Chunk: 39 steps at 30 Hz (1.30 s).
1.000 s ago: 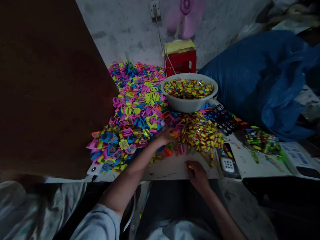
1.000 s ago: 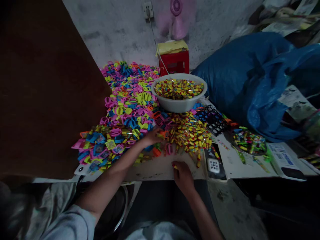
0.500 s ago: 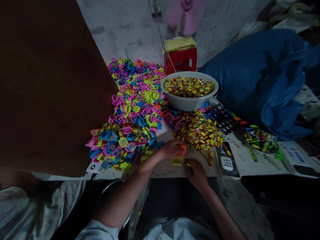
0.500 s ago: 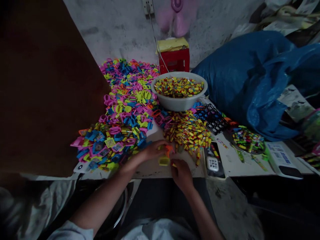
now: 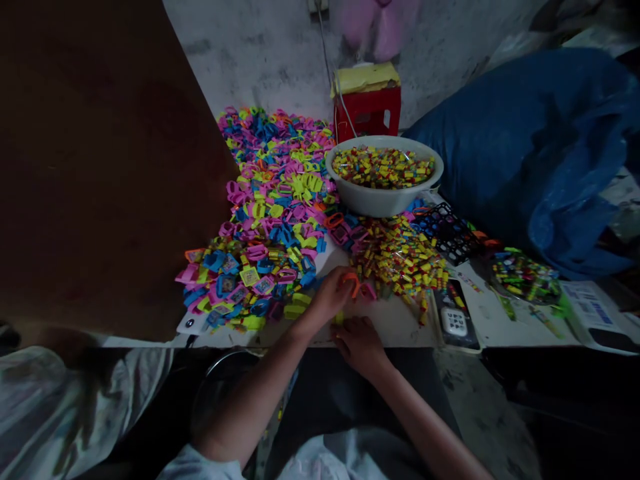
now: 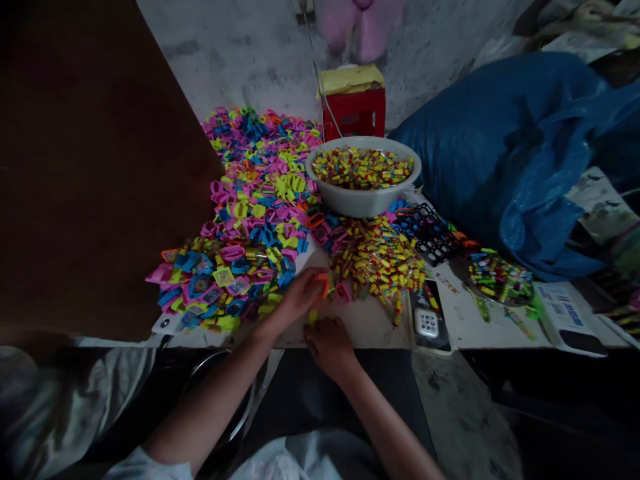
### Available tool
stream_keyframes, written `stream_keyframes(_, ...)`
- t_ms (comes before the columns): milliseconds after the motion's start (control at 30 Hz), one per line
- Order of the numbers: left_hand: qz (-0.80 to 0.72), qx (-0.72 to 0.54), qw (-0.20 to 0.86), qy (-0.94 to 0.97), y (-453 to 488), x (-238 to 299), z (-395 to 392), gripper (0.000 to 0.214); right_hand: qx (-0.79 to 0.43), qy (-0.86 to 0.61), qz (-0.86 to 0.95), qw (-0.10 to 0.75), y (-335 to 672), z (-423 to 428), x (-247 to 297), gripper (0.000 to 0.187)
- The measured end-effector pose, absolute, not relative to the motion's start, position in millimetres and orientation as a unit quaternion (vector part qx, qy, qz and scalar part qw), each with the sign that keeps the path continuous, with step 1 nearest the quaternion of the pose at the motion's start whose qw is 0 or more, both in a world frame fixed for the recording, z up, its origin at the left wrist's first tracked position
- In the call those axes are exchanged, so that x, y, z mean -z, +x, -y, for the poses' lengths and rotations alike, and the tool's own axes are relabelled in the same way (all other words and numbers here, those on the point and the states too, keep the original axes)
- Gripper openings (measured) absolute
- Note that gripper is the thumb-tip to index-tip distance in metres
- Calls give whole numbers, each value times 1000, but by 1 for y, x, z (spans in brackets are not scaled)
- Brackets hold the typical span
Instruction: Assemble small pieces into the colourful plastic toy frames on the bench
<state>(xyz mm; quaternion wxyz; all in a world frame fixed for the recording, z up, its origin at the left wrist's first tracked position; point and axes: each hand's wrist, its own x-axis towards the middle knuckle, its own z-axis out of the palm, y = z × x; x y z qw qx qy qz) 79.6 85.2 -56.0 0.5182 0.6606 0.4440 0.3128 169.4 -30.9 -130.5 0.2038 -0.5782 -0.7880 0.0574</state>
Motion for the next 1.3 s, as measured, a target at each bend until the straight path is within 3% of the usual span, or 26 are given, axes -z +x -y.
stream_keyframes(100,-462,-304,576,602,60,44,-71,19,-48,-616,758,210,182,28,135,23)
stream_keyframes(200,-464,-277,686,488,44,39,-54,29,-52,-669,691,269,202,36,135,32)
stream_keyframes(300,-438,-264,805,299,38,42,-36,32,-138,-692,605,369,213,50,120,33)
stream_keyframes(367,-418,-293,820,259,39,45,-23,34,-210,-679,571,410,212,60,103,28)
stream_keyframes(500,-389,-325,796,329,42,48,-3,39,-271,-624,581,447,203,74,67,20)
stream_keyframes(667,-362,-313,773,416,42,45,4,57,-251,-611,580,477,201,79,48,16)
stream_keyframes(1033,-371,-296,496,727,42,13,15,35,-160,-583,640,475,208,82,36,12)
stream_keyframes(1300,-345,-290,461,764,42,9,19,36,-144,-583,643,475,204,86,39,12)
